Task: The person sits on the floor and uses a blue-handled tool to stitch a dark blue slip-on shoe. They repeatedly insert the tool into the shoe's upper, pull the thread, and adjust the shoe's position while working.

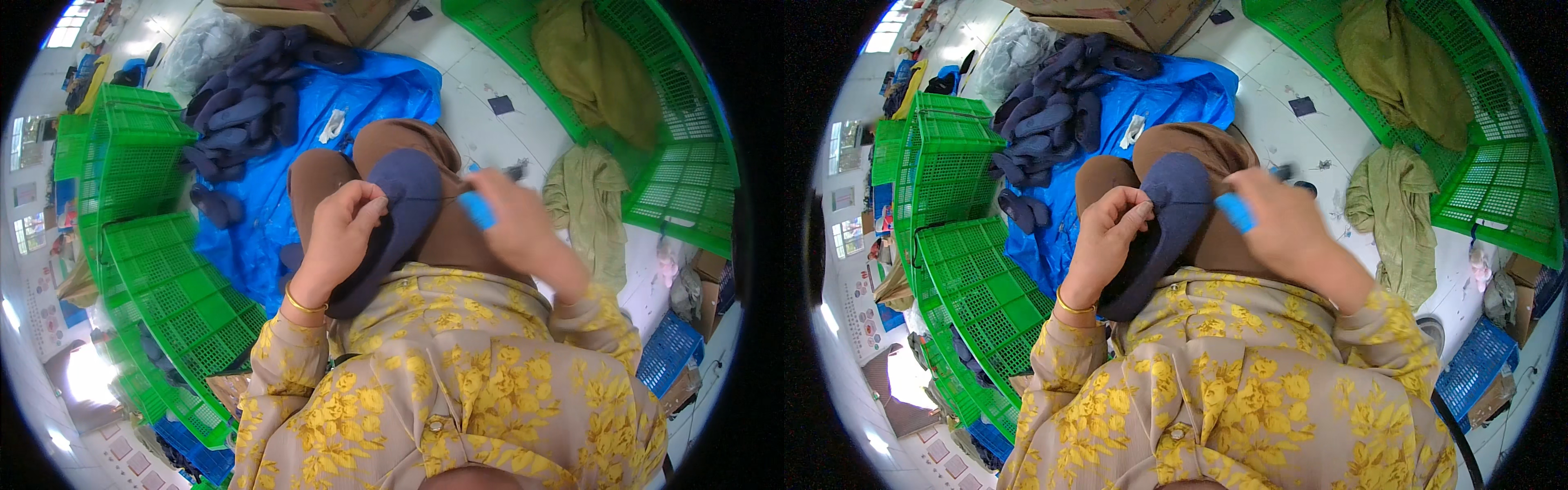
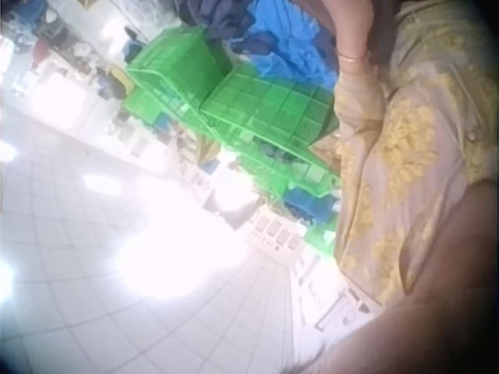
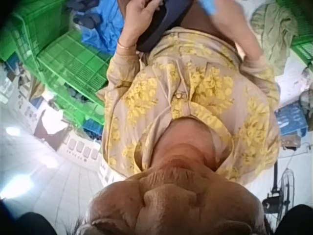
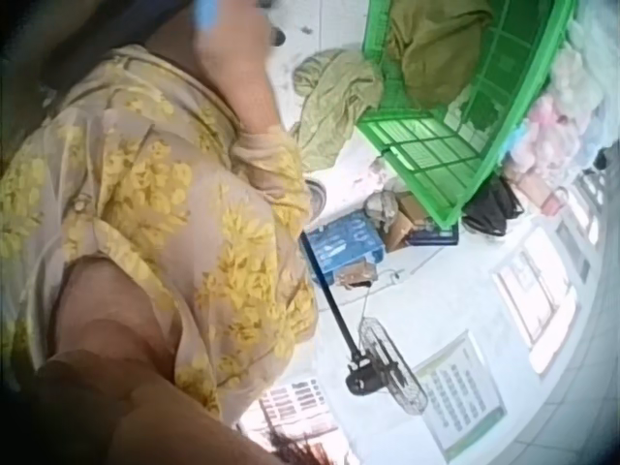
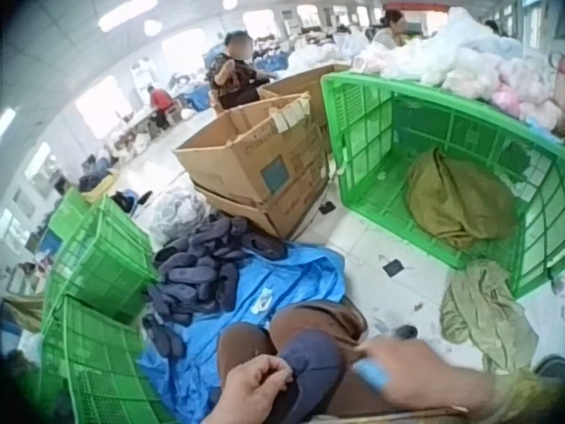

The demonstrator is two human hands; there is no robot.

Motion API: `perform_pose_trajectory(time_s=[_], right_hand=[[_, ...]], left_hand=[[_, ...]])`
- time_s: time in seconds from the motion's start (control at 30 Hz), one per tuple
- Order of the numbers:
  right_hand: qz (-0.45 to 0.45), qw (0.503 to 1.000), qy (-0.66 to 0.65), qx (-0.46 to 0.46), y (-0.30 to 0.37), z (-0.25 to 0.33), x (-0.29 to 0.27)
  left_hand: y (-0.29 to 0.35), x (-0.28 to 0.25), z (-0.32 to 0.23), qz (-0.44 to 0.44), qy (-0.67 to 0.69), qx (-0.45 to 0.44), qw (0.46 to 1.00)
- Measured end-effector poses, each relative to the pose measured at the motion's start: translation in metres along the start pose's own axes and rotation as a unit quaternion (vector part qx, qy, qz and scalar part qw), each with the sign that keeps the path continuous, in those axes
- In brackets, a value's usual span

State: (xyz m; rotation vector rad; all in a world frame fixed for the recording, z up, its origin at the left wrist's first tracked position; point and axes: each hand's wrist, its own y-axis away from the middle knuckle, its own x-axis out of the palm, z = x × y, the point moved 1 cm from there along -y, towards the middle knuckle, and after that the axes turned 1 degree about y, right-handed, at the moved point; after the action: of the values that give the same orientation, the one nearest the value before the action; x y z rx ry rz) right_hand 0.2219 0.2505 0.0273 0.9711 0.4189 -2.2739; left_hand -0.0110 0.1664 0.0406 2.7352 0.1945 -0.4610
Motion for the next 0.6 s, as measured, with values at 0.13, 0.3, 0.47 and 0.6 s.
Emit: perform_pose_trajectory(time_s=[0.13,0.3,0.47,0.6], right_hand=[[0.079,0.992,0.055,-0.086,-0.019,0.029,0.037],[0.086,0.982,0.128,-0.109,-0.024,0.035,0.039],[0.08,0.975,0.171,-0.117,-0.024,0.036,0.042],[0.073,0.972,0.184,-0.124,-0.024,0.036,0.045]], left_hand=[[0.001,-0.004,0.006,0.018,0.057,-0.052,0.997],[0.0,-0.003,0.008,0.023,0.094,-0.053,0.994],[-0.001,-0.002,0.01,0.03,0.11,-0.057,0.992],[0.0,0.0,0.009,0.032,0.115,-0.048,0.992]])
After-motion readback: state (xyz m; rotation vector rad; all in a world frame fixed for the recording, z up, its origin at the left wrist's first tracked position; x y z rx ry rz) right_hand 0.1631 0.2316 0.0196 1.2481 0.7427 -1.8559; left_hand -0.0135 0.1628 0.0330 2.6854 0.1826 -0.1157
